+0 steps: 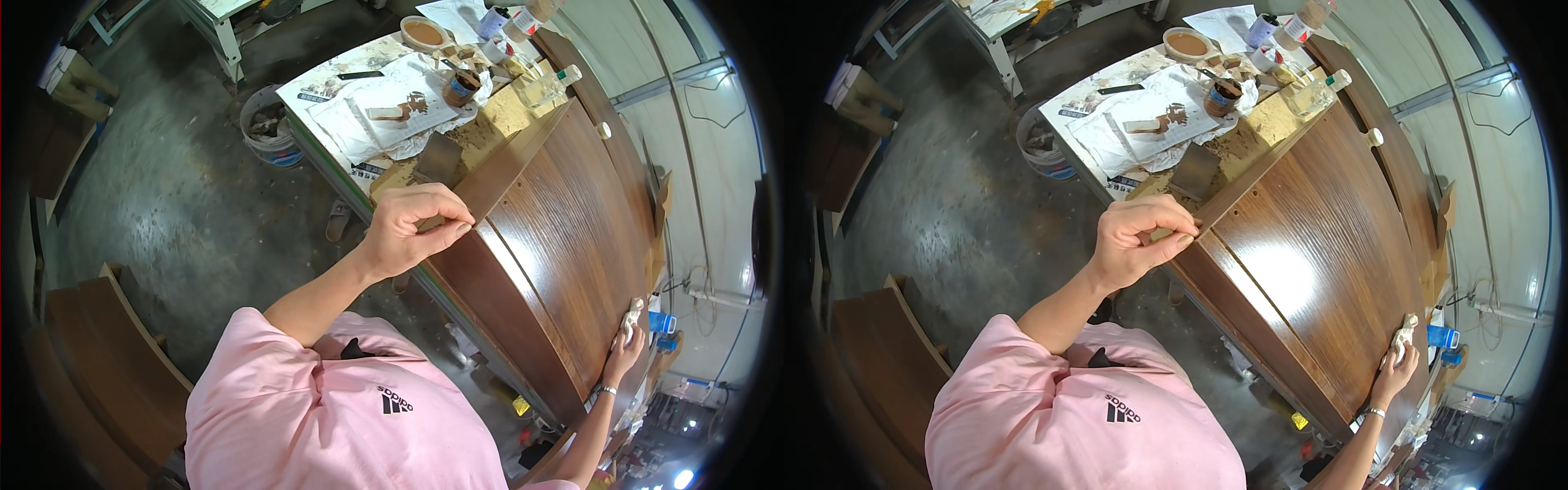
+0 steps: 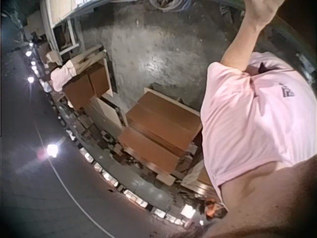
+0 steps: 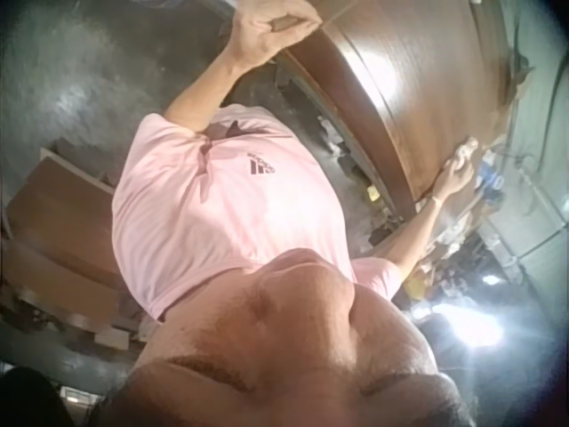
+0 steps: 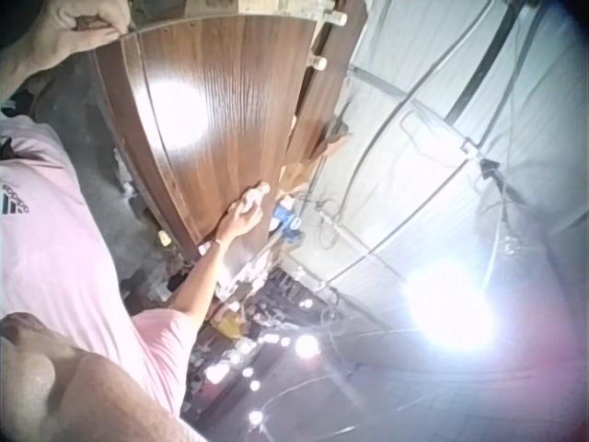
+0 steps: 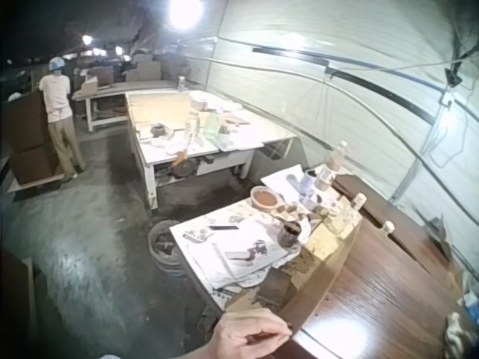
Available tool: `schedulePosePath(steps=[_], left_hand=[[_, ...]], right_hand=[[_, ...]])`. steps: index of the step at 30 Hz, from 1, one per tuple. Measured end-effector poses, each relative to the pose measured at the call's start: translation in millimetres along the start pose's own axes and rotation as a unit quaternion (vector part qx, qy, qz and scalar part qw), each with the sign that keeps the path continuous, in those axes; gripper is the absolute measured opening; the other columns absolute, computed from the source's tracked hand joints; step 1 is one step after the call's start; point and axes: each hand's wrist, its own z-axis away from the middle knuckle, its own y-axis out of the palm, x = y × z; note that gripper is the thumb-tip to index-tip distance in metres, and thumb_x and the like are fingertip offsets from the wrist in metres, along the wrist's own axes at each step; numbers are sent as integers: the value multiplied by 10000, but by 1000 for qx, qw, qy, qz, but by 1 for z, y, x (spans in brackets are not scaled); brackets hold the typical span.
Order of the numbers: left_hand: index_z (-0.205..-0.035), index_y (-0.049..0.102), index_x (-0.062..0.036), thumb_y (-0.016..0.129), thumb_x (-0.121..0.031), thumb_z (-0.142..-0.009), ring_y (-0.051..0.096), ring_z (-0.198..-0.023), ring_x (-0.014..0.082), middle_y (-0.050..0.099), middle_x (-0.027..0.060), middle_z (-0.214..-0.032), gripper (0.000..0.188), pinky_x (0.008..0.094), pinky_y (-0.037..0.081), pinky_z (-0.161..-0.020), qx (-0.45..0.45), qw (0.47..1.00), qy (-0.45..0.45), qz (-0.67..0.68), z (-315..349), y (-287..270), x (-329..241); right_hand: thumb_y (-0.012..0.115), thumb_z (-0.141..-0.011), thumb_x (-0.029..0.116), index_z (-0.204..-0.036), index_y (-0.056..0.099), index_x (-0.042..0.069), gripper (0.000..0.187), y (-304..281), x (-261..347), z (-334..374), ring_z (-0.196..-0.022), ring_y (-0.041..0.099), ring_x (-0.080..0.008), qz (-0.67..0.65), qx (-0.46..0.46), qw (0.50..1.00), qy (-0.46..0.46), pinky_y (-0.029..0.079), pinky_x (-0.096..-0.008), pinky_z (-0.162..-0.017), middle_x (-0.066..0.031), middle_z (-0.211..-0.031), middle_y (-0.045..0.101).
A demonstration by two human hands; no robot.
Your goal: The person is seen cleaning and polishing a wooden furniture component using a cloth and liquid.
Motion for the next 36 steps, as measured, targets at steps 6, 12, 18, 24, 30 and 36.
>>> schedulePosePath(steps=[6, 12, 18, 24, 30, 36], left_hand=[[-877, 697, 36, 743, 76, -763, 652, -777, 181, 693, 124, -859, 130, 272, 506, -688, 5, 1000, 12, -17, 1, 1, 0], [-890, 695, 38, 725, 79, -783, 651, -796, 180, 688, 125, -874, 118, 264, 501, -687, 8, 1000, -5, 6, 2, 1, 1], [-921, 692, 35, 696, 68, -825, 616, -790, 145, 676, 110, -905, 102, 236, 469, -663, 14, 998, -47, 41, 3, -1, 2], [-903, 696, 16, 698, 2, -856, 590, -756, 102, 671, 62, -862, 49, 222, 453, -648, 12, 998, -55, -1, -2, -11, 14], [-895, 695, 16, 677, -55, -872, 571, -664, 75, 670, 37, -737, 77, 235, 466, -611, -113, 942, -147, -281, -50, -92, 102], [-924, 717, -51, 681, -86, -817, 665, -851, 301, 693, 131, -901, 118, 415, 524, -766, -45, 820, -110, -559, -113, -180, 192]], right_hand=[[594, -865, 125, -1101, 557, -5, 272, -1, 1, 1, -1084, 534, -327, -2, 8, 1000, 7, 399, -396, -962, -135, -1107, 554], [592, -865, 128, -1106, 555, -8, 279, -1, 3, 2, -1089, 532, -332, -1, -2, 1000, 1, 398, -403, -964, -137, -1113, 556], [585, -860, 120, -1092, 554, -10, 268, 0, 5, -1, -1070, 532, -336, -5, -2, 1000, -4, 399, -404, -957, -139, -1097, 553], [584, -857, 110, -1090, 552, -6, 262, -1, 6, 0, -1065, 529, -337, -8, 0, 1000, 8, 399, -405, -954, -138, -1090, 547], [590, -856, 94, -1107, 547, -7, 273, 2, 6, 2, -1086, 521, -336, -12, 0, 1000, 4, 392, -404, -968, -139, -1112, 536], [573, -861, 71, -1140, 548, -7, 291, -3, -7, 6, -1114, 515, -315, -22, 22, 999, 21, 381, -390, -987, -138, -1148, 530]])
